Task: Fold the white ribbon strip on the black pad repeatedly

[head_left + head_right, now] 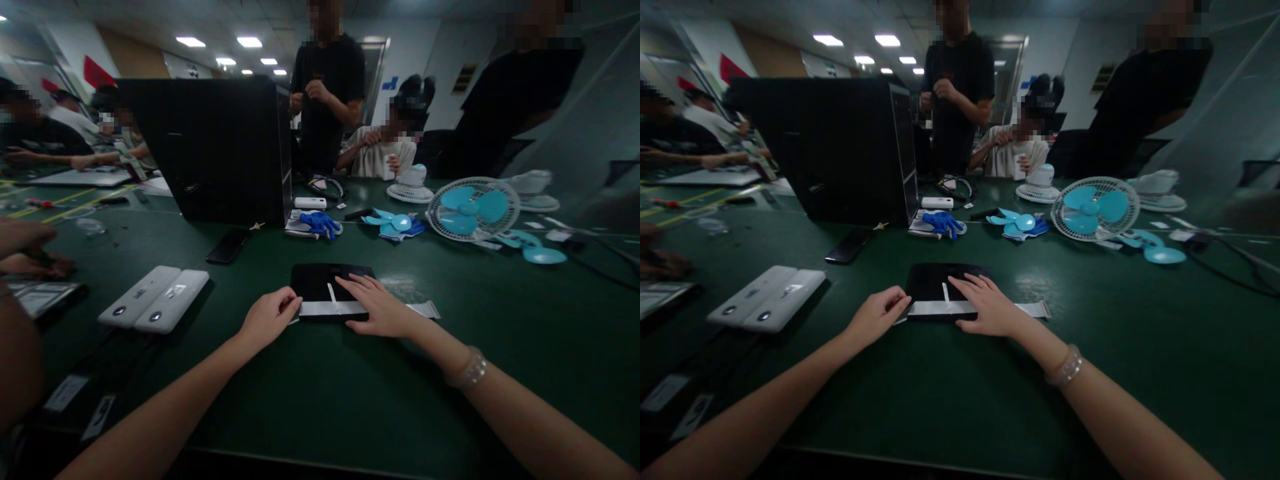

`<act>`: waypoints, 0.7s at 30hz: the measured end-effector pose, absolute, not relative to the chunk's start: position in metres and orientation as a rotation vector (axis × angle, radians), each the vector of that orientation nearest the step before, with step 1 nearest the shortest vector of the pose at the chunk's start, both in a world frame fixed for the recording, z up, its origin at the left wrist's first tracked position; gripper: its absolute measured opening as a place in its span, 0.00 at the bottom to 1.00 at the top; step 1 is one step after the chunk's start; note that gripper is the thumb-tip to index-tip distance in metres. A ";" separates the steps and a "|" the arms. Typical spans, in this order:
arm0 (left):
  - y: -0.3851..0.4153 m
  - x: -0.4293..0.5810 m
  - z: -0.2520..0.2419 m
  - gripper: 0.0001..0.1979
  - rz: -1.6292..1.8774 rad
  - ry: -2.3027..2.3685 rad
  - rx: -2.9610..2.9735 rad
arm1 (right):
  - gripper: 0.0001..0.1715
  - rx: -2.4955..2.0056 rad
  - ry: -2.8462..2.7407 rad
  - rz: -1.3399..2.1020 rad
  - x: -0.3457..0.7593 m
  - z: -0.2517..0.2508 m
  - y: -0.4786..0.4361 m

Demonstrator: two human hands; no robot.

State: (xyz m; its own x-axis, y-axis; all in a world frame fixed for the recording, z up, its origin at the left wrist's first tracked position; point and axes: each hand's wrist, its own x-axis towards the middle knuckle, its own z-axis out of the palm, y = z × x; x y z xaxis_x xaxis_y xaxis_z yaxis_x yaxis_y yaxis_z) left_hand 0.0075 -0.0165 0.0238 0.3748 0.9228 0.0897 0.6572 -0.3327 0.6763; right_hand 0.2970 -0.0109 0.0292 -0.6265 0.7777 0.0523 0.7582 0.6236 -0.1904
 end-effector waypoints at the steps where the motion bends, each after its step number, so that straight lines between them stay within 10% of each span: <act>1: -0.017 0.008 0.024 0.16 0.629 1.357 2.096 | 0.53 -1.287 -2.706 0.224 0.296 0.030 -0.011; 21: -0.014 0.004 0.022 0.18 0.601 1.356 2.096 | 0.47 -1.581 -2.604 -0.251 0.341 0.035 0.005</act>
